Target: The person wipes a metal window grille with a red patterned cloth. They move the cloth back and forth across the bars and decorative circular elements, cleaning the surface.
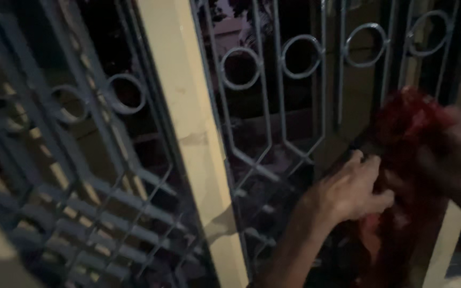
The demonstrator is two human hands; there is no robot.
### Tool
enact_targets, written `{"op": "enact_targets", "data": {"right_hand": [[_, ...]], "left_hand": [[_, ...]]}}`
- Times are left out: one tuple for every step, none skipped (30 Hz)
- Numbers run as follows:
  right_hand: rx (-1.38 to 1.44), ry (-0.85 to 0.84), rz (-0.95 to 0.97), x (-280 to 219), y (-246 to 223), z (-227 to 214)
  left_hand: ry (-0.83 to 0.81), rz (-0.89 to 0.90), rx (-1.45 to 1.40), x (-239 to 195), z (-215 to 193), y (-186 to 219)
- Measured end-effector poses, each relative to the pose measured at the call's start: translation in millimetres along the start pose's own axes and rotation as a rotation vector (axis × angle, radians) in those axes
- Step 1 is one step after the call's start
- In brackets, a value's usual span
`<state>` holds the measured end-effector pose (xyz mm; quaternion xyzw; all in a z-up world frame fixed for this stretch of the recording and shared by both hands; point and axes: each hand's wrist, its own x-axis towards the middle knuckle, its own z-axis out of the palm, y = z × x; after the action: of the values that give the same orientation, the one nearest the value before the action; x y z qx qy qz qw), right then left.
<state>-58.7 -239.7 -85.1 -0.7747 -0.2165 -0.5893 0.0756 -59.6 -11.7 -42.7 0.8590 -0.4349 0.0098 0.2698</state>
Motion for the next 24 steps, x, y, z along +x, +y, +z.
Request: {"op": "enact_targets", "data": {"right_hand": [[0.036, 0.047, 0.030, 13, 10, -2], [0.077, 0.095, 0.060, 25, 15, -1], [0.118, 0.145, 0.088, 38, 18, 1], [0.167, 0.191, 0.108, 50, 19, 7], [0.236, 0.245, 0.121, 63, 20, 17], [0.314, 0.300, 0.128, 74, 18, 28], [0.421, 0.351, 0.126, 82, 16, 40], [0.583, 0.415, 0.081, 88, 11, 56], [0.827, 0.504, 0.013, 89, 4, 72], [0.583, 0.371, 0.220, 79, -4, 79], [0.335, 0.229, 0.414, 62, -16, 85], [0.232, 0.230, 0.393, 48, -29, 90], [0.130, 0.231, 0.373, 40, -39, 97], [0.290, 0.226, 0.352, 31, -47, 101], [0.450, 0.219, 0.329, 23, -54, 103], [0.605, 0.220, 0.308, 23, -56, 104], [0.431, 0.243, 0.256, 27, -53, 106], [0.255, 0.249, 0.214, 29, -47, 108], [0.079, 0.254, 0.168, 38, -35, 111], [-0.099, 0.263, 0.122, 50, -18, 113], [-0.276, 0.270, 0.074, 62, 2, 116], [-0.455, 0.271, 0.027, 71, 25, 120], [-0.466, 0.188, 0.153, 80, 47, 129], [-0.476, 0.101, 0.277, 91, 67, 143]], "left_hand": [[0.026, 0.068, -0.055, 5, -7, 2], [0.046, 0.132, -0.110, 9, -13, 5], [0.376, 0.257, 0.060, 17, -19, 11], [0.707, 0.370, 0.223, 24, -20, 14], [0.884, 0.412, 0.266, 34, -27, 14], [1.020, 0.456, 0.310, 46, -36, 12], [1.163, 0.488, 0.353, 58, -44, 9], [1.268, 0.523, 0.409, 68, -55, 3], [1.299, 0.557, 0.439, 74, -56, -5], [1.337, 0.588, 0.480, 78, -60, -15], [1.301, 0.617, 0.492, 80, -58, -23], [1.292, 0.647, 0.497, 81, -58, -31], [1.281, 0.676, 0.503, 81, -58, -39], [1.287, 0.699, 0.483, 82, -53, -43], [1.286, 0.693, 0.475, 83, -49, -48], [1.280, 0.698, 0.468, 85, -47, -50], [1.269, 0.671, 0.474, 87, -47, -52], [1.251, 0.646, 0.463, 87, -40, -55], [1.242, 0.624, 0.461, 87, -38, -58], [1.232, 0.622, 0.457, 88, -39, -59], [1.231, 0.619, 0.461, 88, -40, -59], [1.229, 0.615, 0.462, 89, -40, -59], [1.236, 0.610, 0.469, 89, -40, -60], [1.233, 0.598, 0.470, 89, -40, -61]]}}
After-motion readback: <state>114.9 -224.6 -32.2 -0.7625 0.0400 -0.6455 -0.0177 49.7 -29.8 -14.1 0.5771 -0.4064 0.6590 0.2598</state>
